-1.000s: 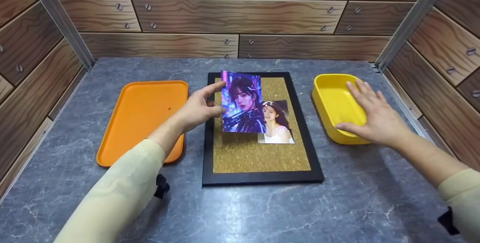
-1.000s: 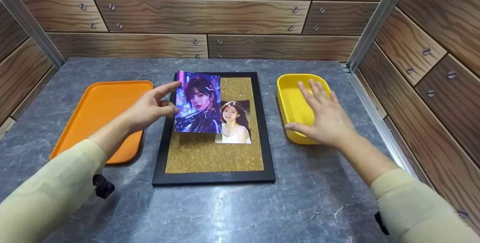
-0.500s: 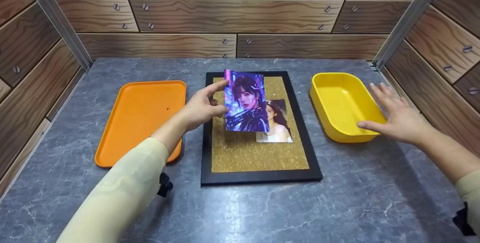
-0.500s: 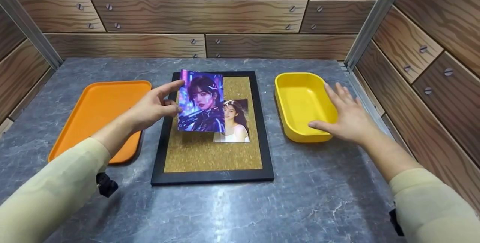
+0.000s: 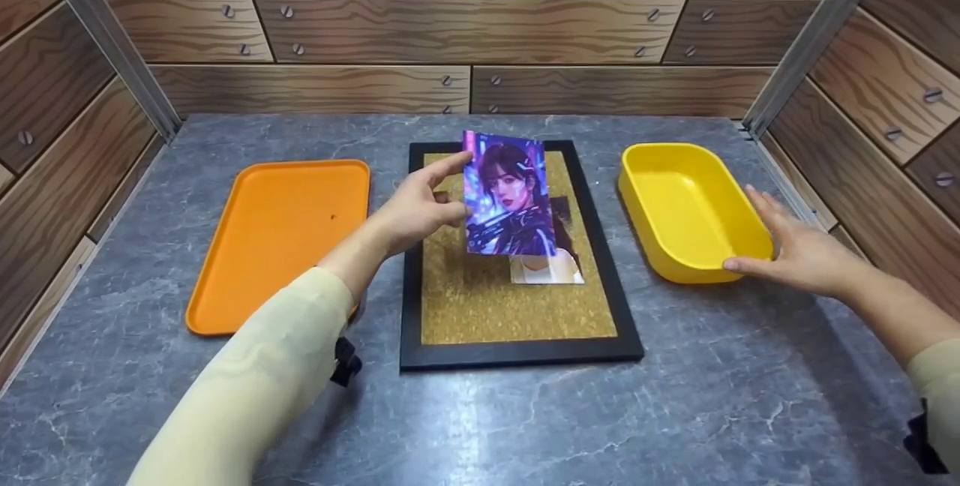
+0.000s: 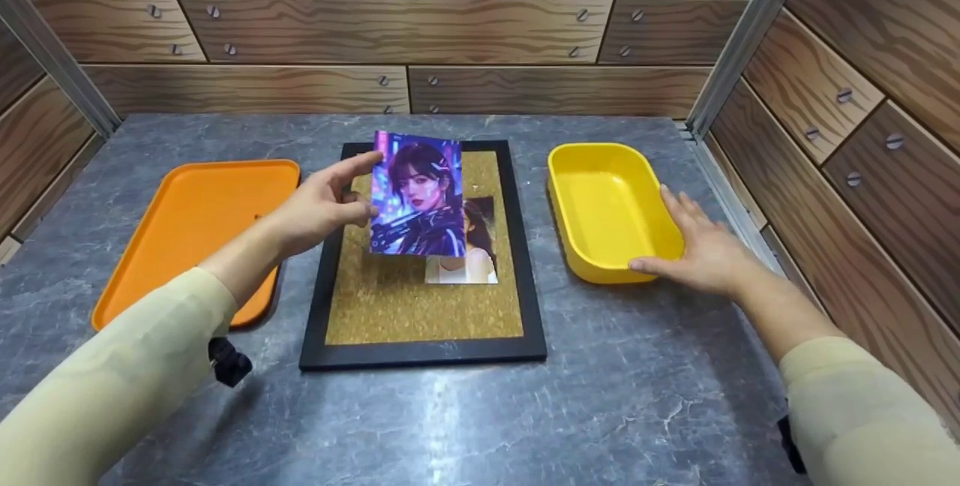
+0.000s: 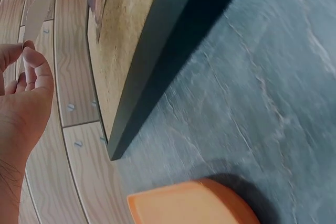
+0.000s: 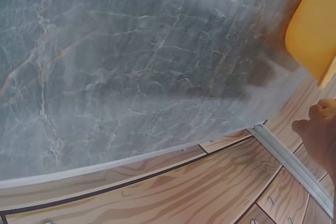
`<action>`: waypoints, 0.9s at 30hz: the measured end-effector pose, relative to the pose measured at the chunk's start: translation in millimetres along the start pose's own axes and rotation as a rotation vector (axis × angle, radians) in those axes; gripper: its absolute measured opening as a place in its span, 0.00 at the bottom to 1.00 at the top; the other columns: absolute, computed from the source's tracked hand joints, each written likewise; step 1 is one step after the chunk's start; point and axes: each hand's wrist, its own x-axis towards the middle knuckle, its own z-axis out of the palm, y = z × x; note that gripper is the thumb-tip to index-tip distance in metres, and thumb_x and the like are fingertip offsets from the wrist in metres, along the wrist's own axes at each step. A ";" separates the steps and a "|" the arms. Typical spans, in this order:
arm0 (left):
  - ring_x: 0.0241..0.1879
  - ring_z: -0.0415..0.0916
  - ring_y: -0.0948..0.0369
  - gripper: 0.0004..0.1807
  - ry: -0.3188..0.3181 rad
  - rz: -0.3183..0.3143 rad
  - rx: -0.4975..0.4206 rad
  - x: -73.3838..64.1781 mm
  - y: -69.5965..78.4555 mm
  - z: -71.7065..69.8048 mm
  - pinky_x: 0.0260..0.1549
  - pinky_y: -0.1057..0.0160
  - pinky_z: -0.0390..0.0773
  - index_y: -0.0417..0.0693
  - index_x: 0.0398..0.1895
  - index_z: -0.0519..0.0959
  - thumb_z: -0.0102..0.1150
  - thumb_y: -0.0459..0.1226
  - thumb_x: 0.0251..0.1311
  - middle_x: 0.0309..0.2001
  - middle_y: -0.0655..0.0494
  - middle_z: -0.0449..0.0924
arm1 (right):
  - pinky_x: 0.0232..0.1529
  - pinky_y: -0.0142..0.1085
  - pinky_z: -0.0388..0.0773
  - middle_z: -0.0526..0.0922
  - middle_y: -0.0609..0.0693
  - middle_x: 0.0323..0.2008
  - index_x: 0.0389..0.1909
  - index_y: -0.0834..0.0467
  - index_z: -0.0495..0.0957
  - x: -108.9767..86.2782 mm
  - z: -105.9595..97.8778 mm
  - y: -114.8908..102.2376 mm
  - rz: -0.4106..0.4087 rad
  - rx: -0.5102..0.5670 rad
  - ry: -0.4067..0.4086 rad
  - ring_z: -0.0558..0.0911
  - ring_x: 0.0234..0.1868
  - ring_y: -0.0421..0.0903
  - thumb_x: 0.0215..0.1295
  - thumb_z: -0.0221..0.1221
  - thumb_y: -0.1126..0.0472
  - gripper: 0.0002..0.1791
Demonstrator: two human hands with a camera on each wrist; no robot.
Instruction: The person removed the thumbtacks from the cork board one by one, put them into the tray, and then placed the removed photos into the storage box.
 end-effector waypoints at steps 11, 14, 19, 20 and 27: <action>0.36 0.80 0.58 0.45 -0.021 0.043 -0.064 15.4 1.3 17.6 0.44 0.58 0.85 0.49 0.84 0.59 0.62 0.22 0.64 0.79 0.51 0.62 | 0.67 0.78 0.57 0.46 0.84 0.76 0.84 0.59 0.24 3.7 11.0 5.2 0.006 0.107 -0.030 0.60 0.69 0.86 0.68 0.69 0.40 0.69; 0.38 0.81 0.58 0.45 -0.024 0.044 -0.106 20.4 1.8 22.8 0.47 0.54 0.86 0.48 0.84 0.59 0.61 0.21 0.64 0.78 0.50 0.63 | 0.66 0.77 0.58 0.47 0.86 0.75 0.84 0.62 0.24 5.4 13.2 5.9 0.006 0.108 -0.026 0.61 0.69 0.86 0.68 0.69 0.40 0.70; 0.40 0.82 0.56 0.46 -0.030 0.051 -0.144 28.9 4.6 33.0 0.47 0.51 0.86 0.47 0.84 0.58 0.60 0.19 0.63 0.78 0.49 0.63 | 0.67 0.77 0.59 0.48 0.87 0.73 0.83 0.66 0.24 5.7 17.1 7.2 0.014 0.118 -0.028 0.61 0.68 0.86 0.69 0.67 0.40 0.69; 0.41 0.82 0.56 0.46 -0.032 0.053 -0.150 30.6 5.5 35.3 0.47 0.52 0.86 0.47 0.84 0.58 0.60 0.19 0.63 0.78 0.49 0.63 | 0.66 0.77 0.59 0.48 0.88 0.73 0.83 0.66 0.24 5.3 18.0 7.7 0.017 0.122 -0.029 0.62 0.67 0.87 0.70 0.67 0.40 0.68; 0.41 0.83 0.54 0.47 -0.049 0.062 -0.192 43.2 11.1 49.4 0.43 0.55 0.86 0.47 0.85 0.58 0.59 0.19 0.61 0.78 0.48 0.62 | 0.62 0.78 0.64 0.47 0.89 0.72 0.83 0.62 0.21 3.6 21.4 10.1 0.038 0.164 -0.044 0.66 0.63 0.88 0.73 0.64 0.40 0.67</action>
